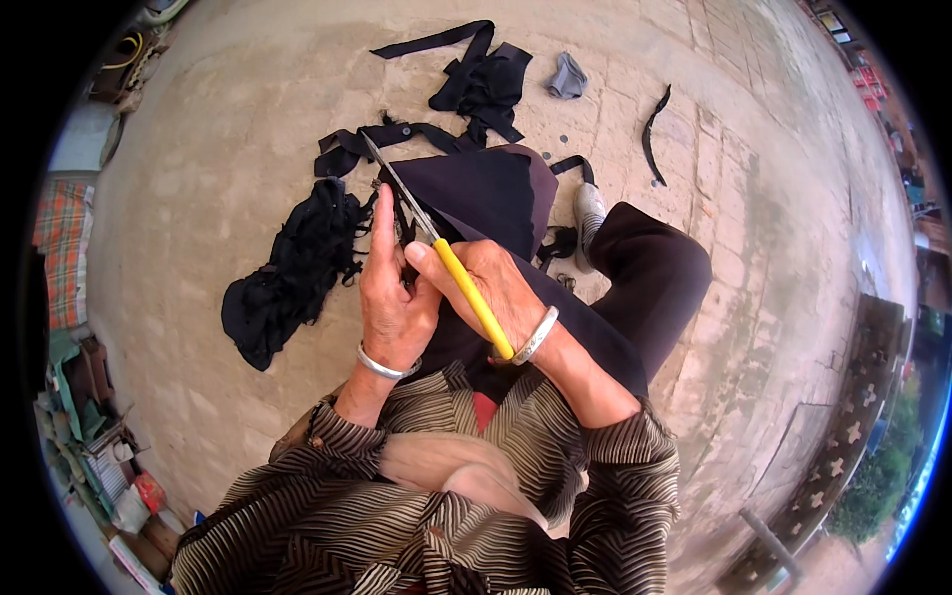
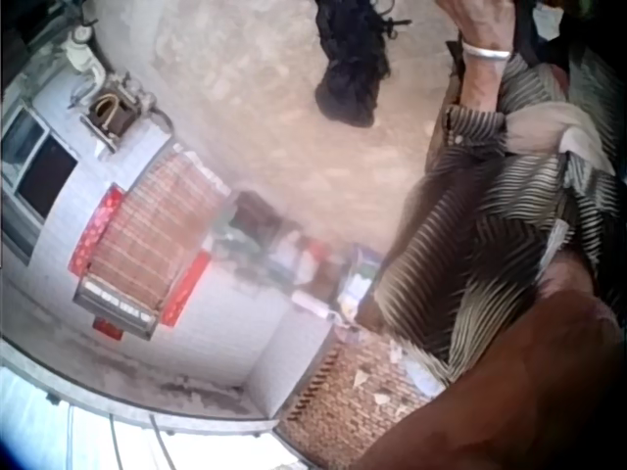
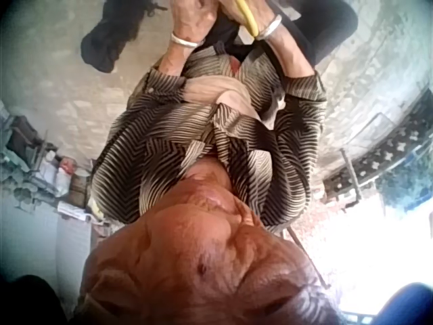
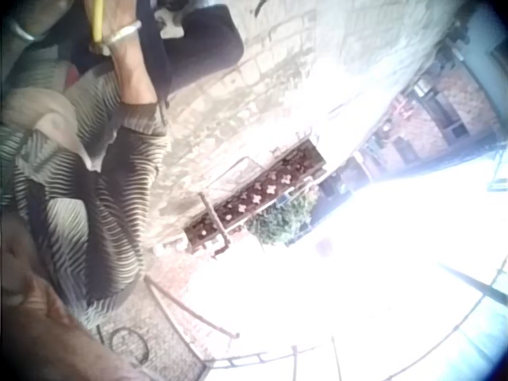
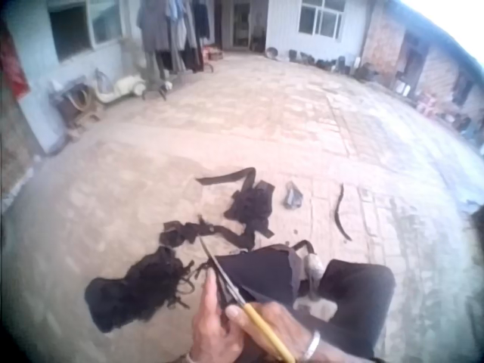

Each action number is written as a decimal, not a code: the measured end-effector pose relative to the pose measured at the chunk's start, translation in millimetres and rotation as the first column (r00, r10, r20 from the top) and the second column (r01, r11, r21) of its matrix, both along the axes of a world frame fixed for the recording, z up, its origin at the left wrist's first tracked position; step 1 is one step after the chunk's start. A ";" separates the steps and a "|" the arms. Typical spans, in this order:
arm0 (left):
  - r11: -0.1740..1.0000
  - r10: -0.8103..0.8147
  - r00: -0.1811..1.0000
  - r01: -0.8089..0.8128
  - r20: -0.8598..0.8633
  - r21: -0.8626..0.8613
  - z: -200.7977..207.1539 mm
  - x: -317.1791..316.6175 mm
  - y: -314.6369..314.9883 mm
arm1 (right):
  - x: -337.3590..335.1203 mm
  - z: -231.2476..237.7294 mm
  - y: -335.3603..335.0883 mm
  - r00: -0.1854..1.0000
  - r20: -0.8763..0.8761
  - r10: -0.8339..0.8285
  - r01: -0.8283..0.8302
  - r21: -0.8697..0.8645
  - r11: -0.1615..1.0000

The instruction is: The person uses a pair of scissors to cut strips from a piece of black fabric while sitting in a courtyard.

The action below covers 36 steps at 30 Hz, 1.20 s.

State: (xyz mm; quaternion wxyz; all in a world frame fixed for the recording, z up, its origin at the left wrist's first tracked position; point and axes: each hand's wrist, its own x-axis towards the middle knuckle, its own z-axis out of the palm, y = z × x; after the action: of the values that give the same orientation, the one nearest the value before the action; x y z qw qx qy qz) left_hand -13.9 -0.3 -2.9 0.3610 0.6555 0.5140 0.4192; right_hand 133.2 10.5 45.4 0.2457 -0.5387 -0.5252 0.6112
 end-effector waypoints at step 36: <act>0.954 0.274 0.788 -0.293 0.551 -0.056 44.0 -7.1 17.0 | 100.2 52.4 -89.8 0.963 0.011 -0.268 0.266 0.081 0.961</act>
State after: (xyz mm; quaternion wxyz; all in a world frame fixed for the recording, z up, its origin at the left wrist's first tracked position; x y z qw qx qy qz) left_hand -21.0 16.7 41.2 0.4162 0.4272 0.4732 0.6484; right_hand 233.4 -79.2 97.8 0.3413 -0.6010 -0.4742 0.5454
